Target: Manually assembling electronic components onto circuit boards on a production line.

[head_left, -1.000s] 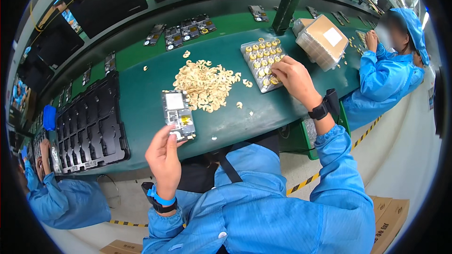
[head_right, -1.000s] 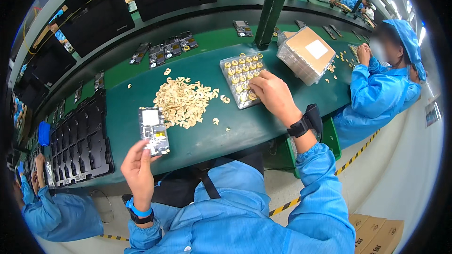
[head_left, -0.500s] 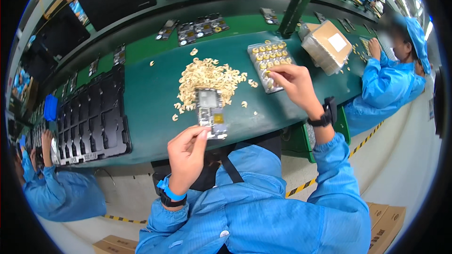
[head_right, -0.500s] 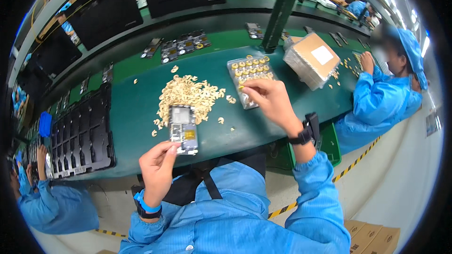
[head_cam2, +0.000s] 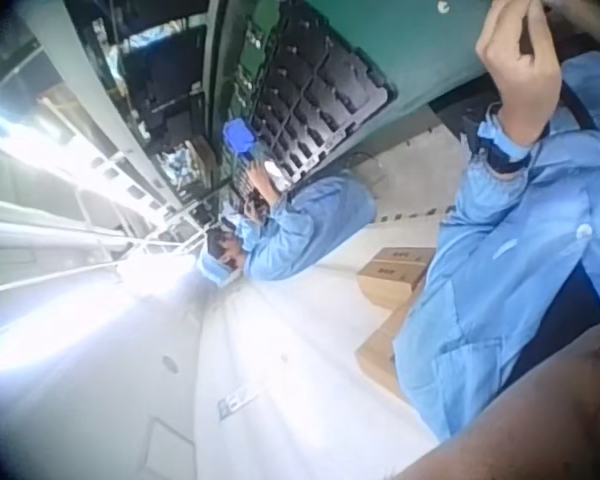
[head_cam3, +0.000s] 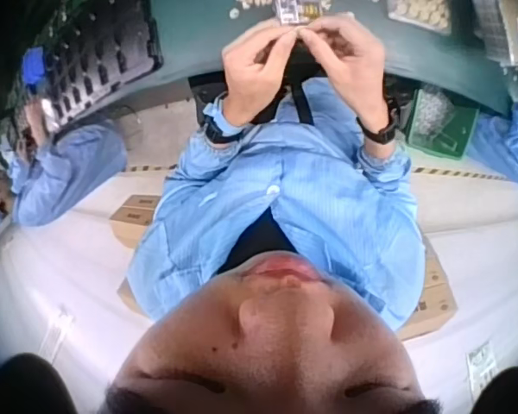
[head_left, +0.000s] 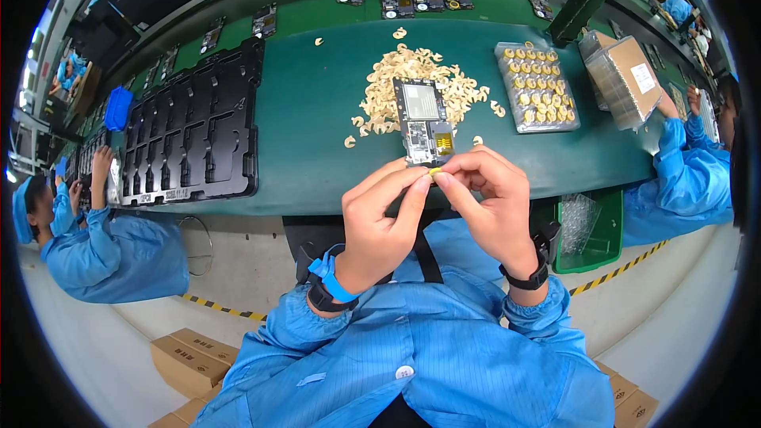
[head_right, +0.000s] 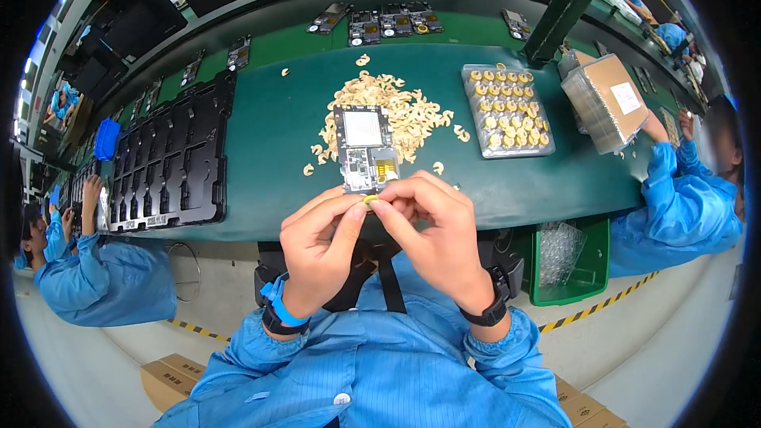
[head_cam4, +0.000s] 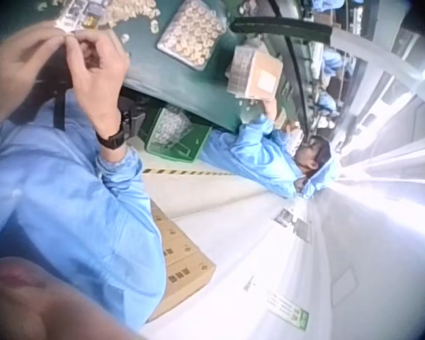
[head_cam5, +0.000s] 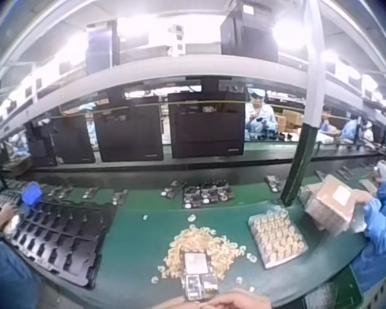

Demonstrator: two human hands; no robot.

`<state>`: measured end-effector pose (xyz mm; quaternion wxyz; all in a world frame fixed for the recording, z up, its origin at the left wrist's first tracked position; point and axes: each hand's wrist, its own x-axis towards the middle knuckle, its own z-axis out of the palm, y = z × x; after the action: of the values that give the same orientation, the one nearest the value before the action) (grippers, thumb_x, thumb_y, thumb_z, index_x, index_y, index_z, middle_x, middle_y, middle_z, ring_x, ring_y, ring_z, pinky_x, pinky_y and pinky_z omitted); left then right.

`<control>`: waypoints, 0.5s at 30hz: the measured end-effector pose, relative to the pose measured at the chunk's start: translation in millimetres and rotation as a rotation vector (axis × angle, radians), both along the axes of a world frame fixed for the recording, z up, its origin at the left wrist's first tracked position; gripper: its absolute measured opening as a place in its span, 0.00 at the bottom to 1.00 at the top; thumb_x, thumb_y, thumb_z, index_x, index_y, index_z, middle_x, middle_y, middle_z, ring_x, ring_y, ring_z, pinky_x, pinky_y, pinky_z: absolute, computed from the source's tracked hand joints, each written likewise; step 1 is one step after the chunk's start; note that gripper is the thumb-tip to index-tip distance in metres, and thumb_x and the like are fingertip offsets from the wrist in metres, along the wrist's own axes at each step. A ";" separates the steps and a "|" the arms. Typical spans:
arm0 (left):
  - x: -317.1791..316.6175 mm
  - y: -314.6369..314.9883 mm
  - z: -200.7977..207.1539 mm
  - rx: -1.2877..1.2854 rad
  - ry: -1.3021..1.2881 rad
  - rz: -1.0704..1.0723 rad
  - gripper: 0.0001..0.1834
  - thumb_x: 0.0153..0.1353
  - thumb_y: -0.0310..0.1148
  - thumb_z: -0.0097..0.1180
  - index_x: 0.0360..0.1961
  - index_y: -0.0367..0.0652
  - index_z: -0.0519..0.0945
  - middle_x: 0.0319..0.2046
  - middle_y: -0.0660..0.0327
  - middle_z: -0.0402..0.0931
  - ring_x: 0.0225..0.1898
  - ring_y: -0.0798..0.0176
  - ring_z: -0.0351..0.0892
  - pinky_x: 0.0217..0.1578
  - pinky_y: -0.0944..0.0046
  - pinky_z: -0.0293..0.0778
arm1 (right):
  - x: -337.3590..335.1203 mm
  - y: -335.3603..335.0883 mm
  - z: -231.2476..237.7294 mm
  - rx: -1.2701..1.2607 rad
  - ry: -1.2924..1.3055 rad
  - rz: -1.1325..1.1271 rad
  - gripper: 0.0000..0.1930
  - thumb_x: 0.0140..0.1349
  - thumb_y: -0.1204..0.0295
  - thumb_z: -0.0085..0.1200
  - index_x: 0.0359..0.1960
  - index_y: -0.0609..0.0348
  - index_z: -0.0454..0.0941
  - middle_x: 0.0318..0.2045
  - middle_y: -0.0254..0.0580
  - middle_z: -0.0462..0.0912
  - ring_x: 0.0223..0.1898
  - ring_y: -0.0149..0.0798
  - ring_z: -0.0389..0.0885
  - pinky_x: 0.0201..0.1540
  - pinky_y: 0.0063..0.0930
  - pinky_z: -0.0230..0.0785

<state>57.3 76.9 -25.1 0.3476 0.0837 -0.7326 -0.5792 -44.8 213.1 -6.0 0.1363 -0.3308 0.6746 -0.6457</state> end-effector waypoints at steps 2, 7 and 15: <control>1.0 -1.1 1.1 0.032 -0.001 -0.003 0.07 0.64 0.19 0.61 0.42 0.29 0.85 0.40 0.48 0.87 0.39 0.58 0.88 0.41 0.64 0.80 | -3.1 0.1 0.7 0.068 0.206 0.002 0.06 0.63 0.80 0.66 0.41 0.66 0.84 0.32 0.38 0.84 0.25 0.25 0.79 0.28 0.20 0.71; 2.8 -2.0 0.1 0.039 -0.040 -0.011 0.06 0.65 0.19 0.61 0.41 0.29 0.85 0.38 0.50 0.86 0.37 0.61 0.87 0.40 0.66 0.80 | -3.7 -0.7 3.7 0.106 0.133 -0.004 0.06 0.61 0.80 0.67 0.39 0.64 0.85 0.30 0.38 0.82 0.22 0.25 0.77 0.25 0.22 0.66; 5.3 6.4 2.3 0.280 -0.099 -0.059 0.06 0.70 0.21 0.59 0.42 0.26 0.83 0.36 0.58 0.85 0.37 0.72 0.83 0.38 0.70 0.80 | -6.6 -5.3 -6.5 0.083 0.599 -0.033 0.09 0.60 0.82 0.64 0.41 0.63 0.81 0.34 0.41 0.81 0.25 0.38 0.80 0.26 0.29 0.72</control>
<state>62.6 83.3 -22.9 0.2787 0.1382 -0.6631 -0.6808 -51.4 207.8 -12.5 -0.0655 -0.4897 0.7160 -0.4933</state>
